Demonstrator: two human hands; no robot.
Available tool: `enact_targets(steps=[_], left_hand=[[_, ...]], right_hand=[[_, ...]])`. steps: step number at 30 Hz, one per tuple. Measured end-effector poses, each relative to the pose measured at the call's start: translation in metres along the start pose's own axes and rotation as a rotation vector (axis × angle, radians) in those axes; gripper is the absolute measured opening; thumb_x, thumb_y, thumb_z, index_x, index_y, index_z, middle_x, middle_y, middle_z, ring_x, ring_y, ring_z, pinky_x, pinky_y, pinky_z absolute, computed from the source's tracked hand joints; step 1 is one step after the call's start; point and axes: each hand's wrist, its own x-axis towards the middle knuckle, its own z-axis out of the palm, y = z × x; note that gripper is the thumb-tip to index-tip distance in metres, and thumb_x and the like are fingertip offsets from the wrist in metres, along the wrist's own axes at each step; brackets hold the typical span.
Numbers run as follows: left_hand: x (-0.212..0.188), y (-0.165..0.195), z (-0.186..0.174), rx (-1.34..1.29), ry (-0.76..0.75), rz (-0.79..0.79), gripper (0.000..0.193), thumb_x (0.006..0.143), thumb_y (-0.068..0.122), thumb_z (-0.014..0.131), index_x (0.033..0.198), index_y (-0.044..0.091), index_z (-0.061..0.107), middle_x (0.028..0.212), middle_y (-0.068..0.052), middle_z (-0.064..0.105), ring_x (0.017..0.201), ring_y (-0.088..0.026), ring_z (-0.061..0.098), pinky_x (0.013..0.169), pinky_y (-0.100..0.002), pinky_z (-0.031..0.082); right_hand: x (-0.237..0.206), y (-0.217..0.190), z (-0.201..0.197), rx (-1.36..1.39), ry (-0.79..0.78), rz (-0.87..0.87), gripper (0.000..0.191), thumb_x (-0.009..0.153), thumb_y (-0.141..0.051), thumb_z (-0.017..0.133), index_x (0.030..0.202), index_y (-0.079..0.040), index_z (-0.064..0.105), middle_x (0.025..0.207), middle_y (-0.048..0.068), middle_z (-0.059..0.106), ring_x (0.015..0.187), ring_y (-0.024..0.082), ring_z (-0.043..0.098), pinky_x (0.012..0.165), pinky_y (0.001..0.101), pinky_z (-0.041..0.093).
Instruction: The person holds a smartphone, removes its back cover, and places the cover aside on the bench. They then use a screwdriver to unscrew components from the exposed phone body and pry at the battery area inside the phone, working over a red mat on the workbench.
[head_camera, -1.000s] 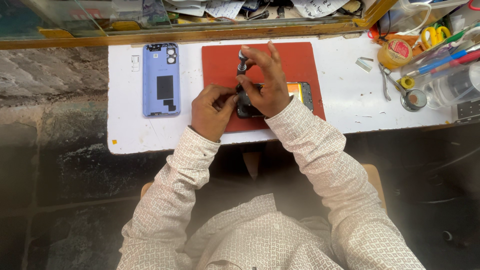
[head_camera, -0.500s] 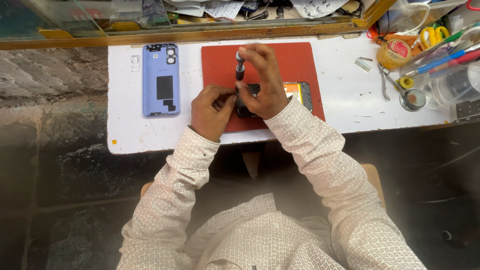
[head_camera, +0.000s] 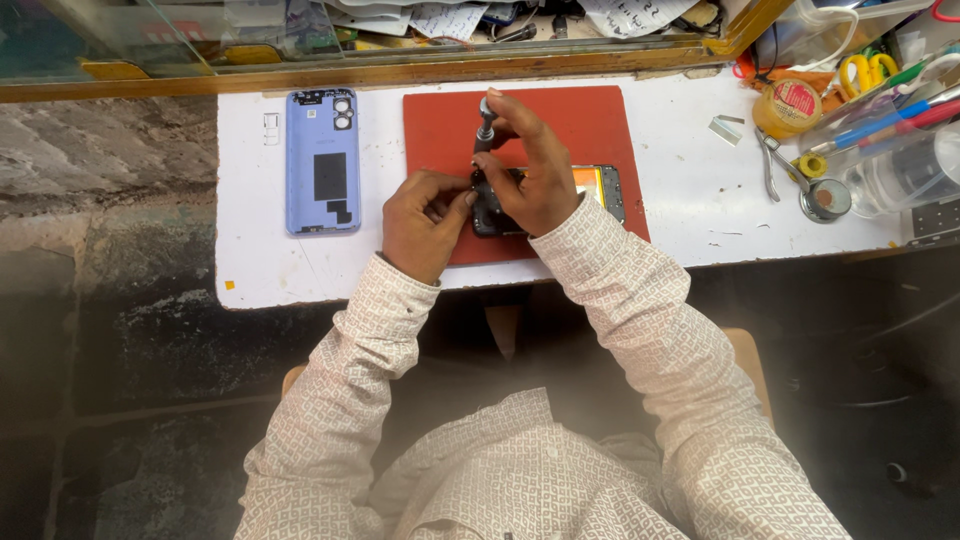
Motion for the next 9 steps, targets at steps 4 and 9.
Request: enact_targets(steps=[4, 9], left_hand=[[0.0005, 0.0005, 0.0004, 0.015, 0.015, -0.008, 0.016, 0.088, 0.005, 0.08, 0.103, 0.002, 0.075, 0.088, -0.004, 0.068, 0.062, -0.007, 0.052, 0.057, -0.023, 0.046], [0.0001, -0.0015, 0.0012, 0.022, 0.021, -0.009, 0.019, 0.088, 0.005, 0.08, 0.106, 0.002, 0.074, 0.085, -0.003, 0.064, 0.063, -0.007, 0.051, 0.057, -0.023, 0.045]], right_hand=[[-0.009, 0.0029, 0.0015, 0.026, 0.014, -0.022, 0.065, 0.093, 0.015, 0.069, 0.149, -0.008, 0.045, 0.136, 0.013, 0.064, 0.116, 0.024, 0.071, 0.103, 0.0362, 0.059], [-0.0125, 0.0067, 0.0009, 0.079, 0.042, 0.021, 0.064, 0.096, 0.014, 0.068, 0.151, -0.009, 0.044, 0.133, 0.007, 0.067, 0.116, 0.024, 0.073, 0.101, 0.0344, 0.061]])
